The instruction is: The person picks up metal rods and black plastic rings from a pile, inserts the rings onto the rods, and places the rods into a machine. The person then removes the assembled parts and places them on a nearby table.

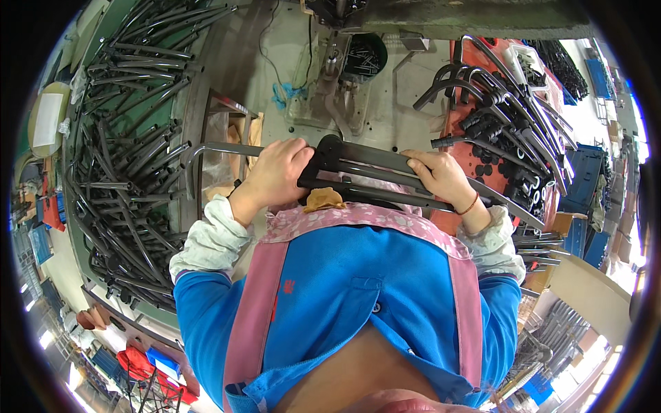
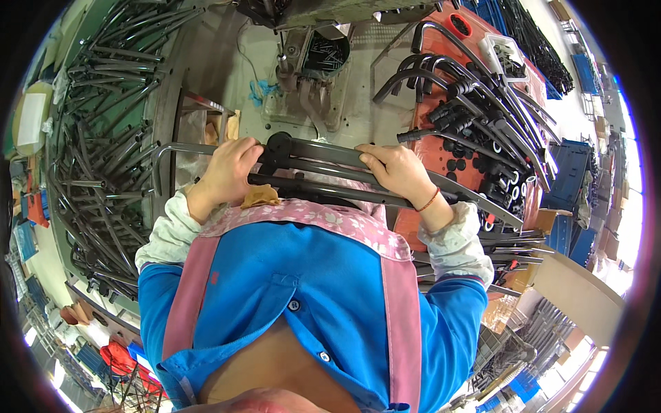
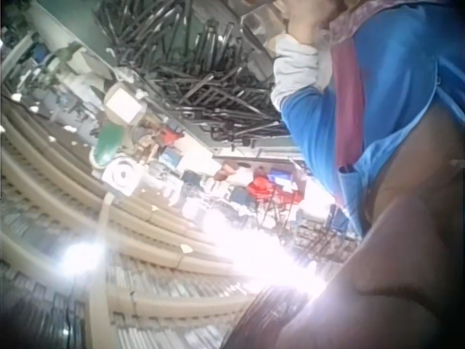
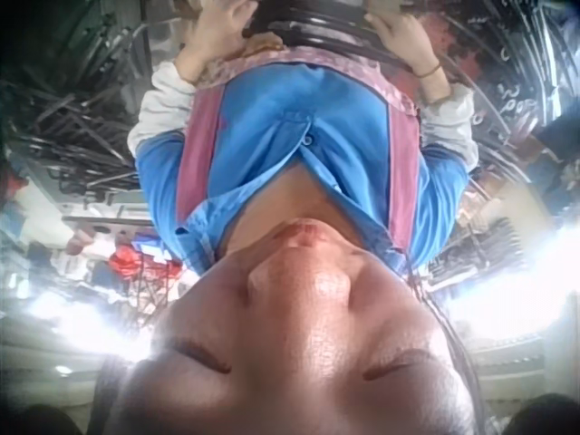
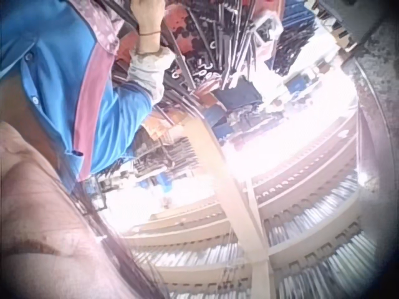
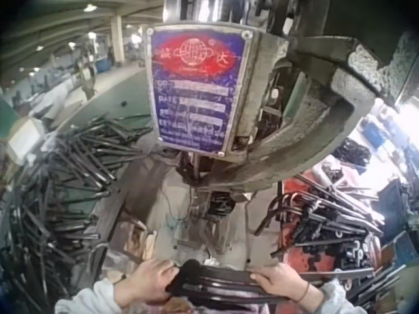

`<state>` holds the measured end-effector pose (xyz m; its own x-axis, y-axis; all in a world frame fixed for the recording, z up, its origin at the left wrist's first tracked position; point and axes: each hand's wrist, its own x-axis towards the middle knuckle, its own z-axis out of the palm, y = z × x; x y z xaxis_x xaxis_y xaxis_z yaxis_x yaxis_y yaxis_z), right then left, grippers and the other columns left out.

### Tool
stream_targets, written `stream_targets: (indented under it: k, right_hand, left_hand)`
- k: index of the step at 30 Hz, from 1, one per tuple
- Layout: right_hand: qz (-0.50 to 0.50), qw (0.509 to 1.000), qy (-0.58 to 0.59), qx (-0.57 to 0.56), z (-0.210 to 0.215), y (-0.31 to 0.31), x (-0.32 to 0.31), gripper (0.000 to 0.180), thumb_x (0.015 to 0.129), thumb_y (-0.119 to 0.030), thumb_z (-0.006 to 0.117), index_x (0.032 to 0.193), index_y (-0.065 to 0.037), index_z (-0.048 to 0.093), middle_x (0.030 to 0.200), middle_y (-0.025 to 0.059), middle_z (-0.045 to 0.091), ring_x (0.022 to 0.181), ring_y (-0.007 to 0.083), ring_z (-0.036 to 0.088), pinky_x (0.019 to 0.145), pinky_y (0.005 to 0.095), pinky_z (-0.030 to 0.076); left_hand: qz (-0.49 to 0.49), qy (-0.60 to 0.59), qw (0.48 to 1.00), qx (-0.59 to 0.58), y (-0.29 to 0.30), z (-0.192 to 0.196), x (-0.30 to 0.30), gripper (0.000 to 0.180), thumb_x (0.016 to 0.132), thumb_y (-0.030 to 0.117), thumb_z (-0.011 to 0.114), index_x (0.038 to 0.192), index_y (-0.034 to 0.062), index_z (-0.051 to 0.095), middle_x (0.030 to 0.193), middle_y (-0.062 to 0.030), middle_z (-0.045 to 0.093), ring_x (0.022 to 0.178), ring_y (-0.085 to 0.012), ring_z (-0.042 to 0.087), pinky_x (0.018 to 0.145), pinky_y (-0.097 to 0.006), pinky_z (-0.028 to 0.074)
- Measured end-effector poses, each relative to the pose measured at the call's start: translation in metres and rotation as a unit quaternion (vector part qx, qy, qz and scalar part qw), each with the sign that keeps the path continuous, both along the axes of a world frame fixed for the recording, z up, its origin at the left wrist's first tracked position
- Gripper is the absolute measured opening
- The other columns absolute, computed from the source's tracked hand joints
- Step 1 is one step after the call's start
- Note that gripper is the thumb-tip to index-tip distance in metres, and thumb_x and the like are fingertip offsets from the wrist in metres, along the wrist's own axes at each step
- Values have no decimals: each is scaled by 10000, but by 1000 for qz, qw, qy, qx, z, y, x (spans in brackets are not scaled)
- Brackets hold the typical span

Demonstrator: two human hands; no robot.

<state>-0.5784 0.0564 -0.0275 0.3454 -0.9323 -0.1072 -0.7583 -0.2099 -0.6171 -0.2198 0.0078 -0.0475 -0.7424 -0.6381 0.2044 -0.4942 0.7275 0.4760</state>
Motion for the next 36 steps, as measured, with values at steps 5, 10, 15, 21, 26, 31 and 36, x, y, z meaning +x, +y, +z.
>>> stream_targets:
  k: [5,10,15,21,26,31,36]
  right_hand:
    - [-8,1000,4,30,-2,-1,7,258,962,-257,586,1100,-82,715,826,197,695,752,378,675,684,444,539]
    - [-20,998,-3,54,3,-2,13,260,969,-247,575,1101,-67,709,846,210,695,776,390,674,709,444,537]
    - [-27,997,-3,73,4,-2,15,276,971,-262,577,1109,-59,705,867,220,696,798,395,675,719,442,535]
    - [41,997,22,53,23,-10,21,559,897,-354,665,1402,-145,551,922,202,687,824,392,665,739,443,523]
    - [95,993,45,57,30,-20,19,717,828,-379,738,1467,-175,485,931,183,685,833,371,673,744,436,522]
    - [56,994,-18,95,37,-32,19,691,826,-347,744,1448,-161,510,961,188,700,869,368,689,780,418,534]
    - [30,996,-12,87,66,-59,26,694,834,-342,736,1456,-148,499,989,205,712,905,374,699,818,406,541]
  left_hand:
    - [23,-106,990,90,-11,10,-2,955,615,192,811,1427,-28,361,1177,-181,552,888,-383,639,739,-465,521]
    - [-34,-126,979,159,-29,19,-2,1005,653,273,821,1474,6,307,1325,-203,525,951,-397,664,767,-469,549]
    - [-51,-91,983,151,-38,2,3,982,679,337,817,1467,45,308,1364,-205,521,949,-404,668,785,-467,556]
    - [-47,-68,986,141,-45,2,6,889,743,383,775,1437,50,331,1347,-165,543,923,-402,668,761,-481,558]
    - [-52,-39,991,120,-57,4,9,868,744,369,772,1427,49,343,1340,-140,546,902,-401,669,752,-477,561]
    - [-70,-51,990,114,-79,19,10,903,691,325,792,1432,43,359,1380,-149,528,968,-389,660,774,-469,564]
    - [-80,-29,992,95,-119,49,10,923,643,288,810,1432,44,399,1380,-161,542,1081,-376,635,833,-454,558]
